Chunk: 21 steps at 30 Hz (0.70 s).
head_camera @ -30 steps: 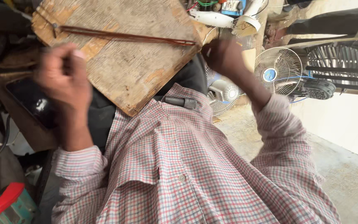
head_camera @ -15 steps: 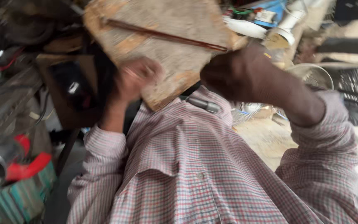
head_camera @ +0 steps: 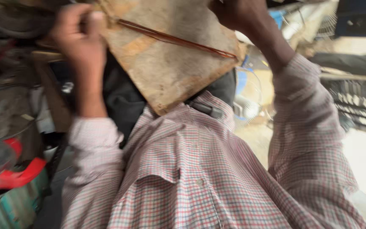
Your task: The person sits with a wooden board on their lap and threads a long thin copper-colored rod through holes along the board's edges, pulling the rod through and repositioning it by hand. They repeatedly guide both ends of the rod through the board's openings, working the rod back and forth across the board.
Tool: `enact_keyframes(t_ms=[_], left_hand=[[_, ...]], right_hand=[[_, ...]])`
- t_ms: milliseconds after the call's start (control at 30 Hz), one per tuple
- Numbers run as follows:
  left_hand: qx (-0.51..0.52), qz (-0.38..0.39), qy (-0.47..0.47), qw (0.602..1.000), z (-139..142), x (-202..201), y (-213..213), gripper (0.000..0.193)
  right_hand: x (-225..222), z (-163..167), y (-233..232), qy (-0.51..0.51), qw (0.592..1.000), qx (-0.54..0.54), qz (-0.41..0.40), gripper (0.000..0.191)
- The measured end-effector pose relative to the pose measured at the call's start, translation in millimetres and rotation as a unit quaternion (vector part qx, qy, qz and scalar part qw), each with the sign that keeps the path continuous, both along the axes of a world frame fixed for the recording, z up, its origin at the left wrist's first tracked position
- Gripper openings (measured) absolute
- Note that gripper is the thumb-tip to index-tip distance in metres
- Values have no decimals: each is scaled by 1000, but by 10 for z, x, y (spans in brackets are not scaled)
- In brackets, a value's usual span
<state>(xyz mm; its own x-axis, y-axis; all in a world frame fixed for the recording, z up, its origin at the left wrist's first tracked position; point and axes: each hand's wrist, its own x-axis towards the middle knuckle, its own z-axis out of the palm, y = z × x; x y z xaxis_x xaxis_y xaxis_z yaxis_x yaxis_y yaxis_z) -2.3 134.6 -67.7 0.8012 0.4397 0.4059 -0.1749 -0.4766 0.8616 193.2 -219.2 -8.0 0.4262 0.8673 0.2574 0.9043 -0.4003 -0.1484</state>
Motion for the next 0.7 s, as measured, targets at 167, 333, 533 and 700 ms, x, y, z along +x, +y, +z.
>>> enact_keyframes(t_ms=[167,333,533,700], left_hand=[[17,-47,22,999,324,-288,-107,3],[-112,-181,31,977,375,-221,-898,5],[-66,-480,4,875,515,-327,-1725,48],[-198,-378,122,896,235,-488,-1013,12]], right_hand=[[-520,267,-1026,-27,982,-186,3,12],[-1346,408,-956,46,963,-266,4,18],[-1868,925,-260,188,952,-229,78,16],[-1449,1201,403,90,966,-187,153,23]])
